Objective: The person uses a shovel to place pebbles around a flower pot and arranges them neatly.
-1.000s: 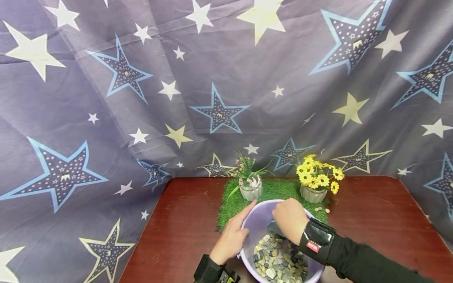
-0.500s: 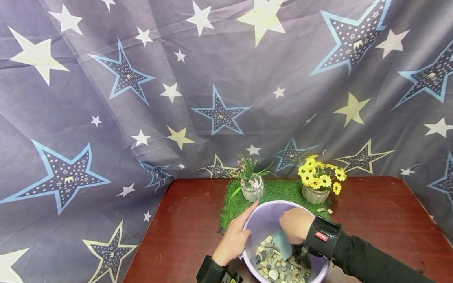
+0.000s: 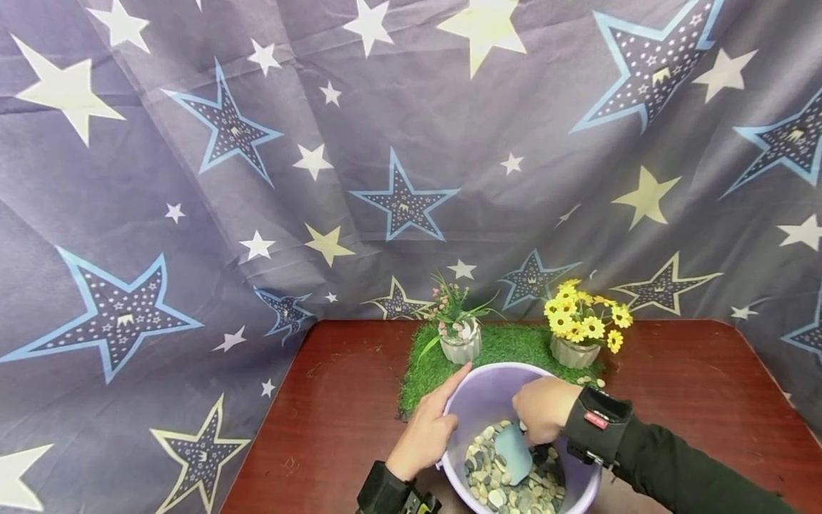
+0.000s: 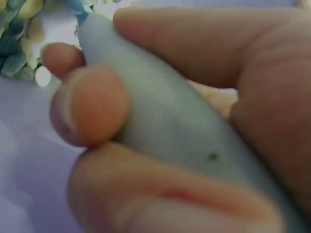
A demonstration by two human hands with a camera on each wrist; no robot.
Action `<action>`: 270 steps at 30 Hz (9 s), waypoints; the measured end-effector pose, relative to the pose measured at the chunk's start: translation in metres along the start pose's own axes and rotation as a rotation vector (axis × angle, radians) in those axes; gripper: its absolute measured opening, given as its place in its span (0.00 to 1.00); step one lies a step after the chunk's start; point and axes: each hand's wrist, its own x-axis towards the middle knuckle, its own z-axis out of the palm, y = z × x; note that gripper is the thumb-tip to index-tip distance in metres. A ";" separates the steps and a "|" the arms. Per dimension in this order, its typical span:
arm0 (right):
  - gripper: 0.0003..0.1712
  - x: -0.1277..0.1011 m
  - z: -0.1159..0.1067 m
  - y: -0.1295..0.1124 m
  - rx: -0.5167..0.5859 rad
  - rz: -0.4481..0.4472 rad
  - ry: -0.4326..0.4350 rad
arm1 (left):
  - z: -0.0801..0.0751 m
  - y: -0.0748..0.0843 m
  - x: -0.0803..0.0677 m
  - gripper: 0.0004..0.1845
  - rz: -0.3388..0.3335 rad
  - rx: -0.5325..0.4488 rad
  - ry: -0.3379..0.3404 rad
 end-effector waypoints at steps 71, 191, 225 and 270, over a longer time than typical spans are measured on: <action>0.17 -0.042 -0.002 0.034 0.570 -0.391 -0.027 | -0.007 0.004 -0.001 0.44 0.008 0.014 0.014; 0.20 -0.029 0.113 0.035 2.322 0.449 0.677 | -0.122 -0.070 -0.080 0.47 -0.246 0.124 0.415; 0.19 -0.013 0.117 0.019 2.352 0.331 0.728 | -0.122 -0.075 -0.082 0.47 -0.250 0.079 0.414; 0.26 -0.011 0.121 0.023 2.484 0.019 0.720 | -0.120 -0.073 -0.082 0.48 -0.210 -0.007 0.409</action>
